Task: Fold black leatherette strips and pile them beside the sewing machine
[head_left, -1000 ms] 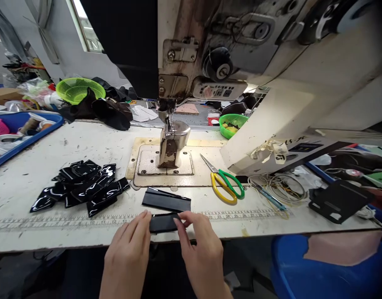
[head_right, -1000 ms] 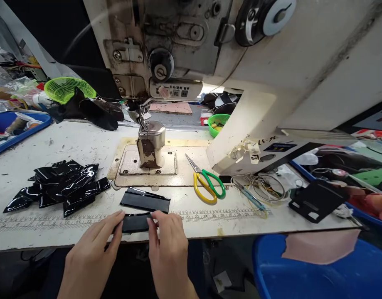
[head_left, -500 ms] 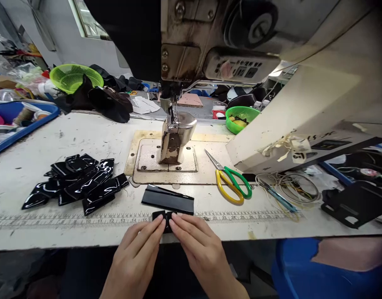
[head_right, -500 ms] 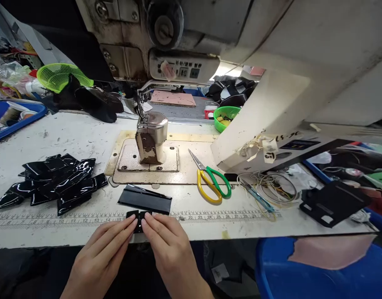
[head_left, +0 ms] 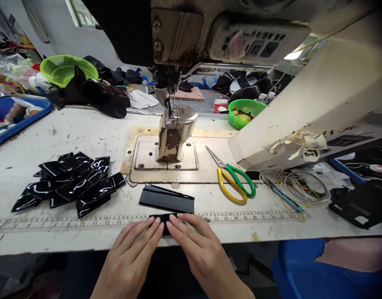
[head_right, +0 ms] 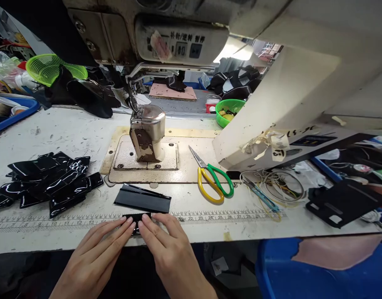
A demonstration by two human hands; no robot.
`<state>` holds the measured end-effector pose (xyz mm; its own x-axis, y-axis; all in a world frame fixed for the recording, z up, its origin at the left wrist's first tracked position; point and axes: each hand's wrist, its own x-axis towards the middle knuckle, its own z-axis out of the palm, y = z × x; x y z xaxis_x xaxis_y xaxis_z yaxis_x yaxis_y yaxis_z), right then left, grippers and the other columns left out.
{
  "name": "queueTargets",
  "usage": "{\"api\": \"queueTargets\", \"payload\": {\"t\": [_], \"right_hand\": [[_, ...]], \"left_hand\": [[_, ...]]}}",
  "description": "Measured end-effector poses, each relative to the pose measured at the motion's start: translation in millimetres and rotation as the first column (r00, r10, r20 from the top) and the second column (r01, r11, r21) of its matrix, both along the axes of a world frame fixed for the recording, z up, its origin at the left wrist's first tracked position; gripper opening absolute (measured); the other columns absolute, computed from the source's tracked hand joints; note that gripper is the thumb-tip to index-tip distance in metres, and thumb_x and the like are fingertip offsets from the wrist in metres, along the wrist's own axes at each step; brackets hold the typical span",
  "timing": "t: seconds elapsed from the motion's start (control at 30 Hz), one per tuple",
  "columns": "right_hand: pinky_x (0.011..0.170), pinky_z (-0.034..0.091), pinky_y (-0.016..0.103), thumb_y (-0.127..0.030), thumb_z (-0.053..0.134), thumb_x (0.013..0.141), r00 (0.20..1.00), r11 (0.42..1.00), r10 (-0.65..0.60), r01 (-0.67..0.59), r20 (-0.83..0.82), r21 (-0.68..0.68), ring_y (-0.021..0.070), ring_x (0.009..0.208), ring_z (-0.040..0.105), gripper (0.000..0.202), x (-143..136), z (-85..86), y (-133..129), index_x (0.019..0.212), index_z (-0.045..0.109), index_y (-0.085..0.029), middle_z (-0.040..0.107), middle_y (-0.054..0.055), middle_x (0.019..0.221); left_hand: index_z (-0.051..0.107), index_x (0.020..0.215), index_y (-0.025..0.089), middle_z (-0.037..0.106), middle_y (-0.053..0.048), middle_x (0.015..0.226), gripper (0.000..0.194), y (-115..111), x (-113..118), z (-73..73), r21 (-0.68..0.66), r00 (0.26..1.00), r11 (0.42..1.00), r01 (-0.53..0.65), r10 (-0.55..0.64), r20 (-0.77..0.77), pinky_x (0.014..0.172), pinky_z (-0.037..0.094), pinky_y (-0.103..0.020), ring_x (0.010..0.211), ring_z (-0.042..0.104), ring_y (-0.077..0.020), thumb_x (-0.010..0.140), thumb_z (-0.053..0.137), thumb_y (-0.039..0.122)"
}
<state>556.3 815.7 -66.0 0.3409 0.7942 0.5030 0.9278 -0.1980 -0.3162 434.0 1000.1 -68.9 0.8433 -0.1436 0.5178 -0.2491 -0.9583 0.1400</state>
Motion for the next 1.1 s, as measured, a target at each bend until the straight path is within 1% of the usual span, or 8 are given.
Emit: {"api": "queueTargets", "payload": {"t": [0.13,0.33,0.57,0.73,0.93,1.1], "right_hand": [[0.091,0.062,0.041,-0.005,0.044,0.101,1.000,1.000,-0.008,0.008,0.009,-0.002,0.0248,0.110,0.064,0.035,-0.2,1.8,0.9,0.127,0.067,-0.012,0.070,0.005,0.131],[0.092,0.060,0.040,-0.003,0.044,0.101,1.000,1.000,-0.003,0.003,0.024,0.010,0.0241,0.110,0.064,0.035,-1.6,1.6,1.8,0.127,0.066,-0.011,0.070,0.006,0.131],[0.092,0.058,0.040,-0.003,0.044,0.101,0.999,1.000,-0.019,0.018,0.049,0.007,0.0234,0.107,0.066,0.037,-1.6,1.2,2.8,0.127,0.067,-0.014,0.071,0.005,0.129],[0.093,0.058,0.041,-0.001,0.044,0.100,0.999,1.000,-0.004,0.004,0.040,0.008,0.0237,0.108,0.065,0.036,-1.6,1.6,4.2,0.125,0.068,-0.012,0.071,0.006,0.129],[0.092,0.058,0.042,-0.003,0.045,0.100,0.999,1.000,-0.004,0.003,0.049,0.020,0.0230,0.109,0.065,0.035,-1.8,1.5,3.9,0.125,0.067,-0.011,0.071,0.008,0.127],[0.092,0.059,0.042,-0.001,0.045,0.097,0.997,1.000,-0.004,0.005,0.074,-0.011,0.0236,0.108,0.066,0.038,-3.1,3.7,5.0,0.125,0.067,-0.012,0.071,0.008,0.127]], "left_hand": [[0.062,0.129,0.005,0.069,-0.011,0.129,0.043,-0.8,0.7,-1.4,0.016,1.000,1.000,-0.005,0.005,0.025,0.108,0.039,-0.038,0.131,0.052,-0.0224,0.093,0.043,-0.007],[0.061,0.130,0.003,0.068,-0.012,0.131,0.044,-2.5,-1.1,-2.2,-0.002,0.999,1.000,-0.009,0.009,0.040,0.106,0.039,-0.038,0.132,0.051,-0.0238,0.091,0.044,-0.009],[0.062,0.130,0.004,0.069,-0.012,0.130,0.044,-2.1,-1.5,-3.5,-0.009,0.999,1.000,-0.013,0.014,0.048,0.105,0.042,-0.038,0.131,0.053,-0.0242,0.091,0.046,-0.009],[0.062,0.129,0.004,0.069,-0.012,0.129,0.043,-3.2,-1.5,-4.5,-0.024,0.997,1.000,-0.017,0.019,0.070,0.105,0.042,-0.038,0.131,0.053,-0.0242,0.091,0.046,-0.009],[0.062,0.130,0.006,0.070,-0.010,0.129,0.042,-2.7,-0.1,-2.1,-0.024,0.999,0.999,-0.026,0.027,0.042,0.104,0.043,-0.037,0.129,0.055,-0.0233,0.093,0.046,-0.006],[0.063,0.129,0.007,0.071,-0.010,0.128,0.043,-0.4,-1.8,-3.9,-0.020,0.999,0.999,-0.028,0.029,0.043,0.104,0.044,-0.036,0.128,0.057,-0.0225,0.091,0.047,-0.006]]}}
